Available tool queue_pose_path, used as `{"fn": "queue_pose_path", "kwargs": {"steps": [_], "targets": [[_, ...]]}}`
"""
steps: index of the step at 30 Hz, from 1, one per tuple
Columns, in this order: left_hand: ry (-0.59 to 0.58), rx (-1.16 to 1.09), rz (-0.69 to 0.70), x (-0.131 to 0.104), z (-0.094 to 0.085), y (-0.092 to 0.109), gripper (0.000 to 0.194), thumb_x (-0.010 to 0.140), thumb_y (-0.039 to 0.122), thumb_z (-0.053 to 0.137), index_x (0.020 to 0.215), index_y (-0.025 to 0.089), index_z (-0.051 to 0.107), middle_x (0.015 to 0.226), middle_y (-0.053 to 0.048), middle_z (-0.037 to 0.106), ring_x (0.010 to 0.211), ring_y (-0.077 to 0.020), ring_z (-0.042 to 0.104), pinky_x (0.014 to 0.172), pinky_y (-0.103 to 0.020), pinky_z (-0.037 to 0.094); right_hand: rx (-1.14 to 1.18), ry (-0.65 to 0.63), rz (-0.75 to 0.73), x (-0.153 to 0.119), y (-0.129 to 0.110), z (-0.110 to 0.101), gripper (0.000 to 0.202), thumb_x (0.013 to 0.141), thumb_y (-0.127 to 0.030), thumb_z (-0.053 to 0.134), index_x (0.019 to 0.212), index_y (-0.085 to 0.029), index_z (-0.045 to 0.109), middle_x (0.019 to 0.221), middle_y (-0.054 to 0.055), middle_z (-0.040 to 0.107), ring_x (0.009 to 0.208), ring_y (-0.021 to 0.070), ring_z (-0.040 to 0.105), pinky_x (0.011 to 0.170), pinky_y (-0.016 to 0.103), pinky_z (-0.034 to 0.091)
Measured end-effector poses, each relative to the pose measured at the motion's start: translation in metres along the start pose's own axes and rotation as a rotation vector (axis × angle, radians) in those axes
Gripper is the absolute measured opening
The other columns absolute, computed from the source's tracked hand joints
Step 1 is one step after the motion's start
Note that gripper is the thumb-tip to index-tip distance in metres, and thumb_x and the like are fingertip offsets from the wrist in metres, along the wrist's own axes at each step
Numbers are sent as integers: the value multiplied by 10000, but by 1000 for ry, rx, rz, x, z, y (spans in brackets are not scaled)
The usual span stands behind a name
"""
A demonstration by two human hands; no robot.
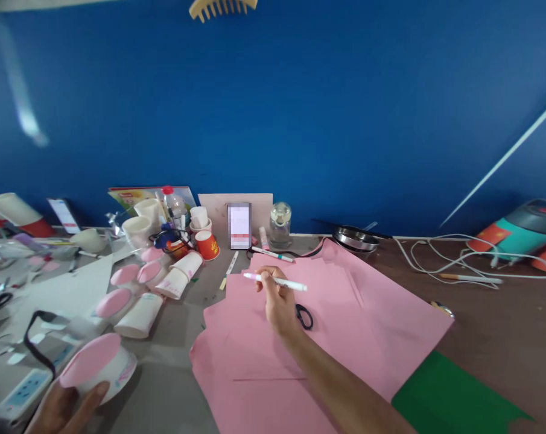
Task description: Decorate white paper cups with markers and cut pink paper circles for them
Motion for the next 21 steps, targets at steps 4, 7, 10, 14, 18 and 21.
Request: {"fn": "queue_pose_path", "kwargs": {"steps": [4,7,10,14,18,21], "targets": [[56,178,-12,6,-4,5,560,623,677,566,904,193,572,734,-36,627,728,-282,603,657,-392,490,9,-18,18,-1,-1,1,296,863,-473,514,788,-198,595,628,-10,531,610,152,474,610,282,373],[92,240,17,9,0,2,517,677,639,525,934,191,563,835,-78,634,837,-317,612,739,-419,482,7,-23,17,-1,-1,2,302,864,-474,510,778,-196,592,627,-7,527,612,154,472,610,284,373],[127,293,2,12,4,-5,471,710,568,521,993,195,566,971,-129,638,992,-369,599,827,-460,463,4,-25,14,0,0,1,302,869,-472,507,780,-197,594,623,-6,523,614,157,470,615,286,379],[127,379,-95,17,6,-5,470,719,522,513,1029,174,576,893,-153,647,986,-427,603,796,-500,471,-25,-23,22,1,2,1,304,868,-478,508,789,-200,600,610,-7,527,613,162,477,613,289,389],[124,376,-107,12,6,2,563,742,535,496,1151,152,548,1005,-189,648,1087,-457,564,831,-531,469,-44,-24,37,1,1,1,294,867,-468,508,797,-200,607,607,-10,534,621,162,485,616,284,390],[96,347,-111,-3,4,-4,672,770,560,484,1316,169,441,1250,-203,566,1213,-439,489,932,-560,429,-51,-24,42,2,0,1,290,863,-464,513,793,-199,606,611,-10,536,627,163,490,626,286,396]]}}
Point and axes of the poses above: each hand's wrist, its own x-axis towards the middle knuckle, its own z-axis out of the palm, y = z × x, the point moved 2 cm from there along x, towards the middle knuckle
